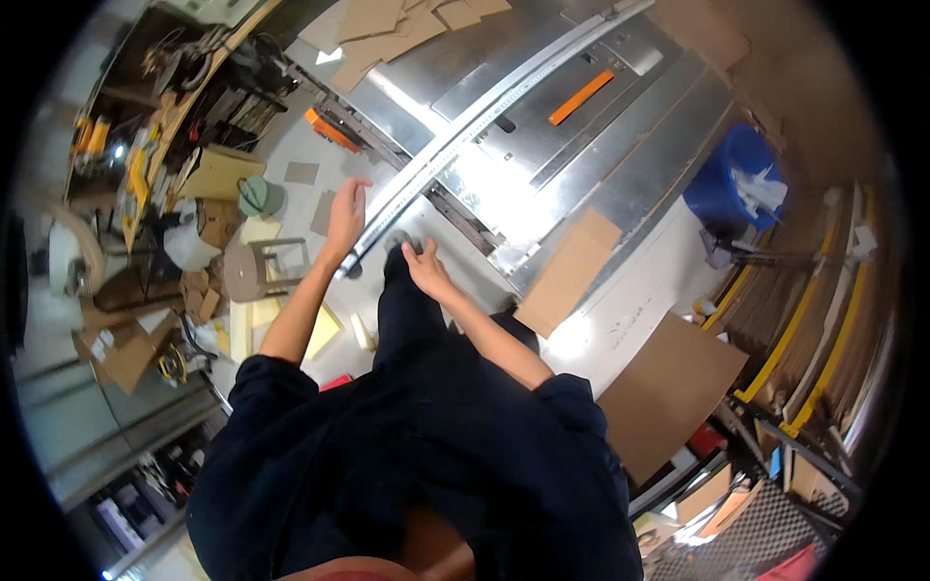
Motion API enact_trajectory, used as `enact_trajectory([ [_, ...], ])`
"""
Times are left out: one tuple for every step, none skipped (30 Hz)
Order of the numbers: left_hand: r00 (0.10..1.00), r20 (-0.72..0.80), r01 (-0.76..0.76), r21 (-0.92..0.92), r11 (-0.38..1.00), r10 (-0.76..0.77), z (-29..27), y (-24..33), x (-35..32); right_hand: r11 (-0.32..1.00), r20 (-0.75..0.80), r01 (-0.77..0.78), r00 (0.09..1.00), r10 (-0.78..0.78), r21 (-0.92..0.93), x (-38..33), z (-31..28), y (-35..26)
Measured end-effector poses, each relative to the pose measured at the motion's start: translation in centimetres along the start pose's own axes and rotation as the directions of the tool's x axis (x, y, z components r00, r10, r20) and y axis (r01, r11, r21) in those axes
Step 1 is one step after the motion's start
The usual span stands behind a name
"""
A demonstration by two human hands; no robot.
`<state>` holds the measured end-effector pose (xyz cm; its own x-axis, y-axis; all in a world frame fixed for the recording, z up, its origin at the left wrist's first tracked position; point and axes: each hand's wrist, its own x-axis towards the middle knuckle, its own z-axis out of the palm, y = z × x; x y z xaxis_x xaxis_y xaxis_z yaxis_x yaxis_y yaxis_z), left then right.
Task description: The person measures a cardboard box and cuts cardboard pieces using a table saw. They repeatedly measure the box and cut pieces to size, then assemble the box by fitting the cut pieces into the box structure.
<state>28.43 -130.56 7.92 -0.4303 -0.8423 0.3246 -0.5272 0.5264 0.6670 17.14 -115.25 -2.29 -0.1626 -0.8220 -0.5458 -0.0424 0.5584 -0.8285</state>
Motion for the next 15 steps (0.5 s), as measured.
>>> enact_trajectory([
  [0.998, 0.051, -0.034, -0.031, 0.999, 0.036, 1.1, -2.6, 2.9, 1.0, -0.073, 0.002, 0.997, -0.002, 0.002, 2.2, 2.1, 0.2],
  [0.991, 0.107, -0.072, -0.067, 0.995, 0.079, 2.6, -5.2, 6.2, 1.0, -0.153, 0.002, 0.988, -0.001, 0.008, 4.5, 3.7, 0.5],
  [0.979, 0.166, -0.107, -0.067, 0.992, 0.117, 3.8, -7.8, 9.6, 0.998, -0.138, -0.024, 0.99, 0.033, 0.064, 6.0, 4.7, -0.3],
  [0.961, 0.236, -0.131, -0.077, 0.988, 0.145, 5.0, -10.2, 12.2, 0.99, -0.121, -0.067, 0.989, 0.083, 0.124, 6.1, 5.4, -1.4],
  [0.945, 0.274, -0.177, -0.04, 0.983, 0.181, 6.5, -12.2, 14.8, 0.978, -0.106, -0.108, 0.986, 0.128, 0.179, 6.3, 5.9, -2.7],
  [0.931, 0.304, -0.215, 0.006, 0.977, 0.203, 7.2, -14.0, 17.0, 0.963, -0.152, -0.22, 0.958, 0.243, 0.154, 6.5, 7.0, -4.0],
  [0.899, 0.357, -0.277, 0.01, 0.961, 0.255, 8.5, -15.0, 19.2, 0.97, -0.233, -0.164, 0.951, 0.204, 0.182, 6.9, 7.9, -3.5],
  [0.861, 0.407, -0.337, 0.011, 0.941, 0.304, 9.4, -16.0, 21.4, 0.973, -0.311, -0.106, 0.935, 0.167, 0.203, 6.9, 8.9, -3.0],
  [0.833, 0.42, -0.393, -0.01, 0.919, 0.361, 9.4, -17.1, 23.4, 0.977, -0.379, -0.048, 0.917, 0.125, 0.206, 6.8, 10.0, -2.7],
  [0.793, 0.444, -0.443, -0.046, 0.895, 0.416, 10.3, -18.0, 24.5, 0.972, -0.387, -0.16, 0.897, 0.216, 0.171, 6.1, 10.1, -3.9],
  [0.741, 0.466, -0.5, -0.097, 0.861, 0.483, 11.7, -18.9, 25.5, 0.951, -0.405, -0.27, 0.861, 0.307, 0.148, 6.0, 9.9, -5.5],
  [0.703, 0.497, -0.529, -0.113, 0.841, 0.509, 12.6, -19.8, 26.4, 0.966, -0.483, -0.218, 0.837, 0.258, 0.137, 6.3, 11.2, -4.7],
  [0.663, 0.52, -0.565, -0.124, 0.816, 0.538, 13.2, -20.6, 27.3, 0.978, -0.557, -0.169, 0.805, 0.207, 0.119, 6.9, 12.0, -5.2],
  [0.627, 0.54, -0.597, -0.131, 0.792, 0.562, 13.8, -21.3, 27.9, 0.945, -0.564, -0.189, 0.764, 0.313, 0.269, 7.0, 12.5, -5.4],
  [0.617, 0.554, -0.593, -0.139, 0.793, 0.559, 14.0, -21.4, 28.3, 0.89, -0.557, -0.192, 0.719, 0.415, 0.414, 7.5, 12.7, -6.3],
])
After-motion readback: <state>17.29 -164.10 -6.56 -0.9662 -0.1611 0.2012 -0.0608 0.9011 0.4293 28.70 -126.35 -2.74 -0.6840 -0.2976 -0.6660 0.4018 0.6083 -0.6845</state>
